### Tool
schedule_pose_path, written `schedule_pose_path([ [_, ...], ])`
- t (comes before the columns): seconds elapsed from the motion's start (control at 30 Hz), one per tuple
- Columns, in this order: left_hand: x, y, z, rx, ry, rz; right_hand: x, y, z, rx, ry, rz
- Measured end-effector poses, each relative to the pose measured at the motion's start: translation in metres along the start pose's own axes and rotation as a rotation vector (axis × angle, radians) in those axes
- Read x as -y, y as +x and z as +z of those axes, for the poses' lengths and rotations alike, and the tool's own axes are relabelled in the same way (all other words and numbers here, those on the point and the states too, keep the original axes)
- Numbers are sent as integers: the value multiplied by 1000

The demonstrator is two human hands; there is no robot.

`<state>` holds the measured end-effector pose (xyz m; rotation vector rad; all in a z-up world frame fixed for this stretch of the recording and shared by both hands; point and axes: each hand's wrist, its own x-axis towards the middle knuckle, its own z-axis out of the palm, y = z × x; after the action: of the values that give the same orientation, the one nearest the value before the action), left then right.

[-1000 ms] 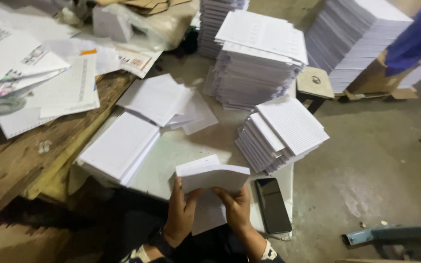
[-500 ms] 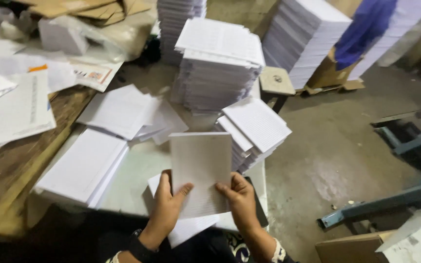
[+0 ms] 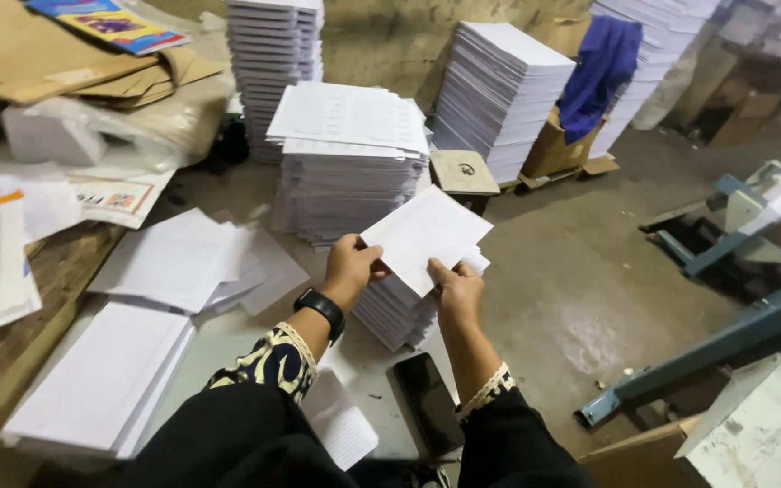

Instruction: Counting and inspecting stacks of lined paper by flipping through them manually on a work table.

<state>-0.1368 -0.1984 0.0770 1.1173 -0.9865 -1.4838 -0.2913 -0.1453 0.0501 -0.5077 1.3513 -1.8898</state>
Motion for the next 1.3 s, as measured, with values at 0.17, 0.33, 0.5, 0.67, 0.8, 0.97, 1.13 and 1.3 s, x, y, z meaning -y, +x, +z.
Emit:
schedule_pose_path([
  [0.17,36,39,0,36,62,-33,7,6,-15,55,-143,146],
  [0.33,43,39,-4,28,104,-81,46,-46,-27,174,-147,218],
  [0.5,39,26,-6,47,101,-7,45,-100,-84,164,-497,-7],
  [0.67,49,17,-12,24,52,-14,-1,-140,-130,224,-1256,-216],
  [0.8,38,-25,-36,108,-10,13,-28,-156,-136,308,-1552,-294],
  [0.97,-27,-127,-81,144,277,-77,-33,-152,-127,308,-1533,-301],
  [1.13,4,-172,-153,-75,291,-21,-39,-149,-122,303,-1505,-439],
  [1.3,52,-200,-212,-346,395,180,-42,-146,-121,254,-1440,-349],
])
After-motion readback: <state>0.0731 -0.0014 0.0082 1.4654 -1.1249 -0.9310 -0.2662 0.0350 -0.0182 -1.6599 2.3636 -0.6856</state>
